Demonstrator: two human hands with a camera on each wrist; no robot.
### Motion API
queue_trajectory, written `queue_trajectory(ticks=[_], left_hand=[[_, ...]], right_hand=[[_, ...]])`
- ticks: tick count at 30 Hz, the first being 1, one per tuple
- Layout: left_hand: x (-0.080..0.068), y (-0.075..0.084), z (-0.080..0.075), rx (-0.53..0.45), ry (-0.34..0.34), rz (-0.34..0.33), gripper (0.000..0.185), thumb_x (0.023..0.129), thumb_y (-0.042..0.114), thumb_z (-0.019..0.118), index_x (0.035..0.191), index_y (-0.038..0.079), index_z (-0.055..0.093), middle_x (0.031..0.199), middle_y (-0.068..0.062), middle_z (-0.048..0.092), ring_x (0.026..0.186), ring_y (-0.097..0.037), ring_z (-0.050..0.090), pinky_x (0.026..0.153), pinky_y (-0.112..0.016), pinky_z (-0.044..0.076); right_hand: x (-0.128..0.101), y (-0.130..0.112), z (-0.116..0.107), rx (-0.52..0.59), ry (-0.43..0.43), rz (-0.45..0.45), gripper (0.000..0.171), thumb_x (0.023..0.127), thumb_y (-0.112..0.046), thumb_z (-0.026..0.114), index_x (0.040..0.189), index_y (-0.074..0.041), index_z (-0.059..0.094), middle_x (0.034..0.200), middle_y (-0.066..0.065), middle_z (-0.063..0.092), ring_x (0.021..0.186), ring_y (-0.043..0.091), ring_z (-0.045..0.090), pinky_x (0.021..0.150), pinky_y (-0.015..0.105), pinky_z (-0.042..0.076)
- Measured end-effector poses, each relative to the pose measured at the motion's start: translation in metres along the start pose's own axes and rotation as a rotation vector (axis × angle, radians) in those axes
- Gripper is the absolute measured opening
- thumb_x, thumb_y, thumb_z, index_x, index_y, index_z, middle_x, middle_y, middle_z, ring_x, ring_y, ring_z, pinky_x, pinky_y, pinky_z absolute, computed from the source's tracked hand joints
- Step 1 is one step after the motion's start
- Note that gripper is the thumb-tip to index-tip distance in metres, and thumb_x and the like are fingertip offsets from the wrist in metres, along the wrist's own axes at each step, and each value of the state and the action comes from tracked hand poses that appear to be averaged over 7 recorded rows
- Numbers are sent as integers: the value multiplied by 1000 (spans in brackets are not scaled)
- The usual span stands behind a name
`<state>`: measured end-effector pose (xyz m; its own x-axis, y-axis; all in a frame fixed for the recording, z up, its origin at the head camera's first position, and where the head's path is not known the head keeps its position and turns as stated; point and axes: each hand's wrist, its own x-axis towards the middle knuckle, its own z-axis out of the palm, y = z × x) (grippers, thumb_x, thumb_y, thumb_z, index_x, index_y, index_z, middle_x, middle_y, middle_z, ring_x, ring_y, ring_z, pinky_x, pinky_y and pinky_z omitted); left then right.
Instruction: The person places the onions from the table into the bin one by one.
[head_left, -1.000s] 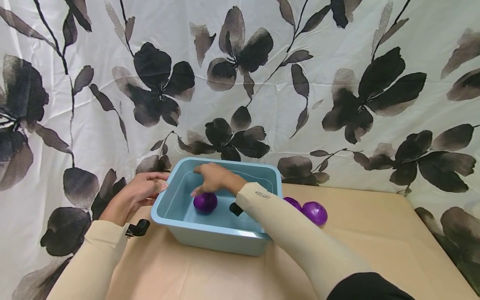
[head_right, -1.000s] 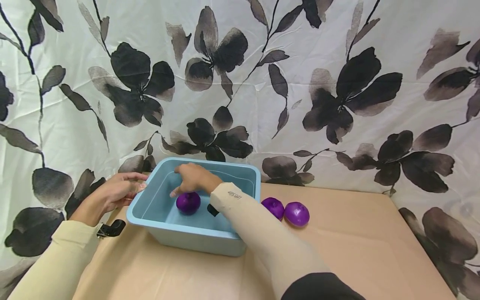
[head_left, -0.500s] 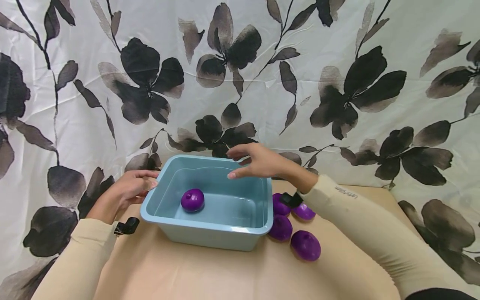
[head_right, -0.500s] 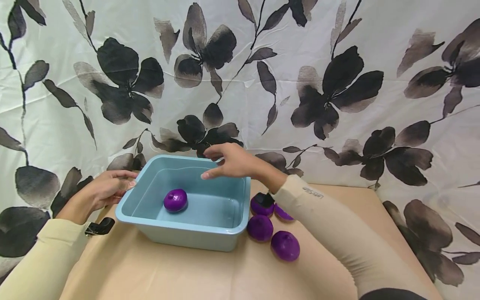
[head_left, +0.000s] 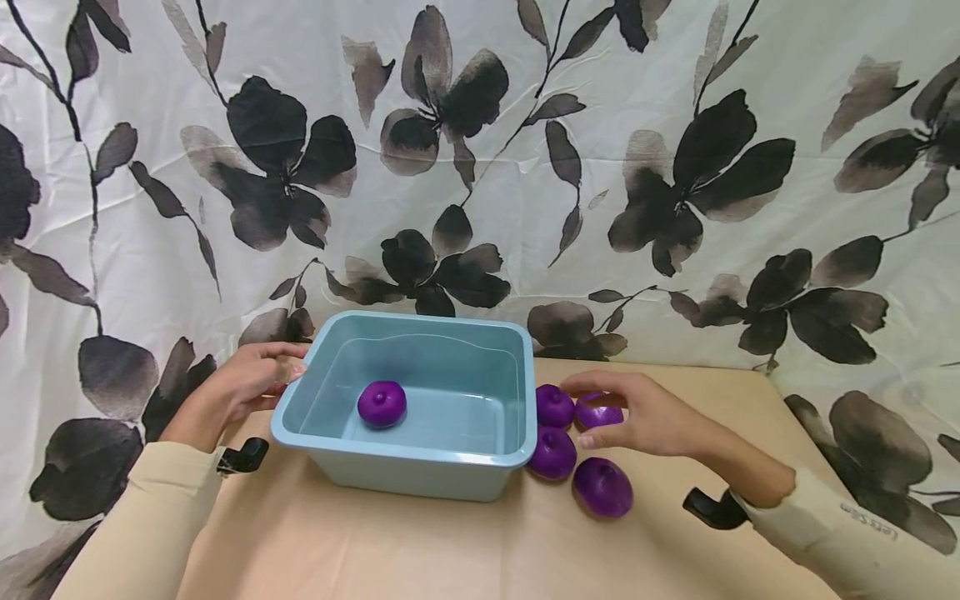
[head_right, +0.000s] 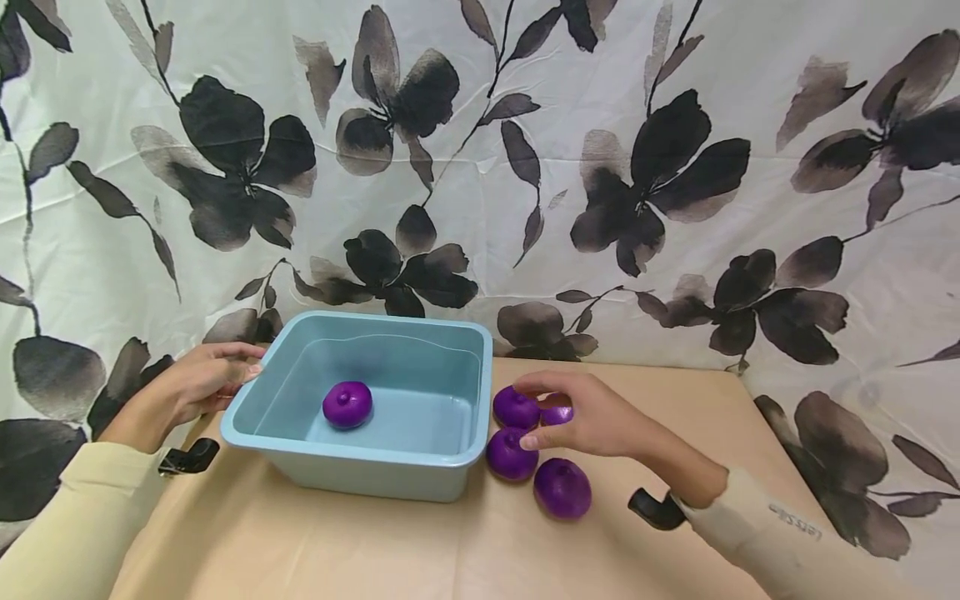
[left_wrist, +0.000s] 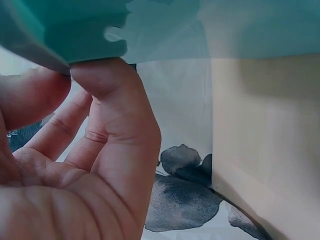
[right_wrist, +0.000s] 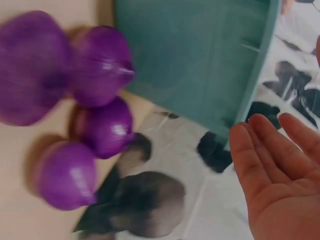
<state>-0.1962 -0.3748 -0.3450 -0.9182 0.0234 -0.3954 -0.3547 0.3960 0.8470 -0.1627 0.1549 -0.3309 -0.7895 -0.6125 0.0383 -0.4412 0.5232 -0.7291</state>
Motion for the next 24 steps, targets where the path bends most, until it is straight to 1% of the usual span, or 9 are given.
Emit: queue_trajectory(ticks=[3,4,6,10,14,17,19,23,24], left_hand=[[-1,0,-2,7,0,3,54,102,13,60,153,2,46,92,10,67,79,-10,66,73,-31,60],[-1,1,-3,12,-1,3,54,103,13,60,153,2,46,92,10,67,79,-10,66,74,-31,60],[-1,1,-3,17,-4,6,54,103,14,60,153,2,45,93,9,67,80,-11,67,74,-32,60],[0,1,-2,10,-7,0,53,103,13,60,153,1,45,94,8,66,80,-10,67,74,-31,60],[2,-1,-1,-8,-13,-8,53,103,11,59,153,1,44,92,9,66,78,-9,67,72,-30,60],[4,0,2,-18,-25,-5,54,103,12,60,153,1,44,92,10,67,77,-8,67,72,-30,60],[5,0,4,-14,-31,-1,53,103,13,60,153,1,44,92,10,67,77,-8,68,72,-30,60],[5,1,7,1,-26,5,53,104,12,60,154,1,44,93,9,67,78,-9,67,72,-30,60],[5,2,8,5,-25,8,53,104,12,60,154,1,44,93,9,66,79,-9,67,73,-30,60]], right_hand=[[-18,14,7,-41,31,22,67,83,-33,89,140,-10,63,138,10,68,119,26,70,104,41,57],[-23,19,9,-56,41,38,68,82,-35,89,140,-9,63,139,11,68,120,28,70,104,44,56],[-35,29,15,-67,54,71,71,82,-36,89,141,-7,62,141,14,66,123,36,68,105,48,55],[-51,53,31,-82,63,91,73,80,-35,90,140,-5,62,140,16,66,125,44,65,105,49,54],[-58,78,50,-94,66,85,75,78,-34,91,139,-3,62,139,16,67,127,42,64,105,55,51],[-64,91,61,-83,76,100,80,75,-36,93,139,-1,61,140,17,66,128,39,63,106,55,51],[-68,96,67,-78,76,119,83,73,-38,94,140,0,61,140,17,66,128,39,63,106,53,52],[-75,102,73,-91,81,151,86,69,-39,96,140,-4,61,139,14,67,127,34,64,106,44,55],[-76,103,73,-90,84,161,87,68,-38,96,140,-4,61,138,13,67,126,32,64,104,40,56]])
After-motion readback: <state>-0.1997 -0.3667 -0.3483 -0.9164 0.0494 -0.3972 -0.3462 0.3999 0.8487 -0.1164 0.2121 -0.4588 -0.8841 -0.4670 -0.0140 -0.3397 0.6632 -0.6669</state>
